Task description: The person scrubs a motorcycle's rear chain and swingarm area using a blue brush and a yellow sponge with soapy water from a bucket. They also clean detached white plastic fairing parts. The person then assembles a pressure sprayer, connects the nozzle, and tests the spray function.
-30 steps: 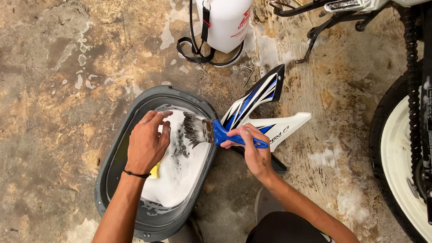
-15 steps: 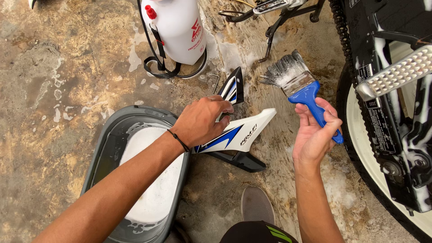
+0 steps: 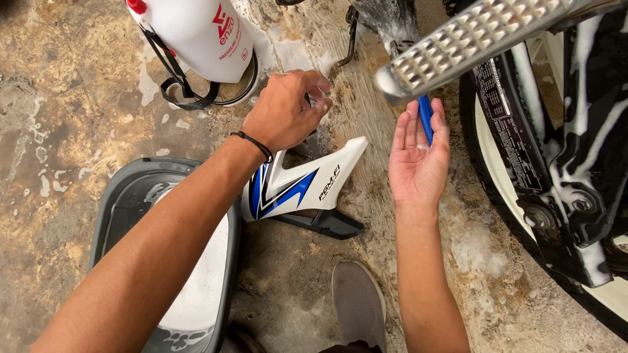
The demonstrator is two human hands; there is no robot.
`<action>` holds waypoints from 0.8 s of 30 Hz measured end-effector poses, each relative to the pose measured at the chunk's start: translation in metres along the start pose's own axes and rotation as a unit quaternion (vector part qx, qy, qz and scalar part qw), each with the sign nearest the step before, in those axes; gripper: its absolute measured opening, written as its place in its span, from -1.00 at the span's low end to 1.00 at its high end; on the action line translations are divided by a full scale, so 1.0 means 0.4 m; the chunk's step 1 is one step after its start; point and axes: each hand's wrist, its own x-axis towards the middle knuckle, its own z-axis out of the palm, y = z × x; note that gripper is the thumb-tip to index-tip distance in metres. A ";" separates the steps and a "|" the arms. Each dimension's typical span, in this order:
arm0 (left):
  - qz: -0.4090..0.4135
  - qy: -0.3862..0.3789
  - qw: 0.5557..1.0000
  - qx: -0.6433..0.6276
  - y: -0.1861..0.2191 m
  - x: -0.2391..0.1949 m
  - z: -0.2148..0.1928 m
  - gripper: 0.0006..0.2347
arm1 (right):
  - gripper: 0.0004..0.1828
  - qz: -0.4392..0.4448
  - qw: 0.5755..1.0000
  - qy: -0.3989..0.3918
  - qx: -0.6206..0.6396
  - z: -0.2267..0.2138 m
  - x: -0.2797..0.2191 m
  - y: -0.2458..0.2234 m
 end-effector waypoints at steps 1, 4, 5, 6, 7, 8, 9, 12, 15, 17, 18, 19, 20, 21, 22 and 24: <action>-0.004 0.005 1.000 -0.007 -0.006 0.010 0.007 -0.77 | -0.60 0.008 1.000 0.010 0.015 -0.007 0.006 -0.003; -0.030 0.007 0.999 -0.009 -0.032 0.026 0.029 -0.77 | -0.61 0.045 0.996 0.042 0.070 -0.022 0.039 -0.001; -0.046 0.000 0.999 0.004 -0.042 0.031 0.038 -0.77 | -0.61 0.064 0.992 0.051 0.094 -0.024 0.055 0.003; -0.058 -0.006 0.998 0.016 -0.050 0.044 0.045 -0.76 | -0.62 0.079 0.988 0.057 0.119 -0.020 0.079 0.005; -0.032 0.006 0.999 0.037 -0.058 0.054 0.049 -0.75 | -0.62 0.100 0.981 0.051 0.158 -0.015 0.103 0.011; -0.009 0.016 0.998 0.056 -0.067 0.059 0.058 -0.73 | -0.63 0.122 0.972 0.046 0.195 -0.015 0.123 0.017; 0.015 0.027 0.997 0.075 -0.073 0.067 0.068 -0.71 | -0.64 0.144 0.961 0.041 0.232 -0.013 0.143 0.024; -0.058 -0.002 0.998 0.016 -0.083 0.089 0.095 -0.67 | -0.62 0.165 0.964 0.002 0.207 -0.009 0.184 0.044; -0.127 0.020 0.991 -0.045 -0.069 0.098 0.114 -0.69 | -0.59 0.164 0.976 -0.016 0.140 -0.010 0.184 0.049; -0.117 0.042 0.991 -0.057 -0.046 0.104 0.128 -0.71 | -0.57 0.183 0.977 -0.022 0.105 -0.003 0.180 0.058; -0.108 0.050 0.991 -0.064 -0.030 0.113 0.134 -0.72 | -0.56 0.189 0.978 -0.024 0.088 -0.002 0.179 0.054; -0.104 0.057 0.990 -0.077 -0.017 0.125 0.134 -0.72 | -0.56 0.201 0.977 -0.046 0.053 0.004 0.186 0.054; -0.102 0.062 0.989 -0.092 -0.004 0.133 0.140 -0.71 | -0.57 0.212 0.975 -0.064 0.017 0.000 0.189 0.051; -0.100 0.066 0.987 -0.107 0.008 0.142 0.147 -0.71 | -0.57 0.224 0.971 -0.082 -0.019 -0.004 0.196 0.046; -0.113 0.056 0.983 -0.132 0.018 0.150 0.153 -0.72 | -0.60 0.214 0.969 -0.112 -0.051 -0.009 0.203 0.039; -0.137 0.039 0.974 -0.178 0.030 0.170 0.153 -0.73 | -0.65 0.195 0.959 -0.174 -0.111 -0.006 0.228 0.033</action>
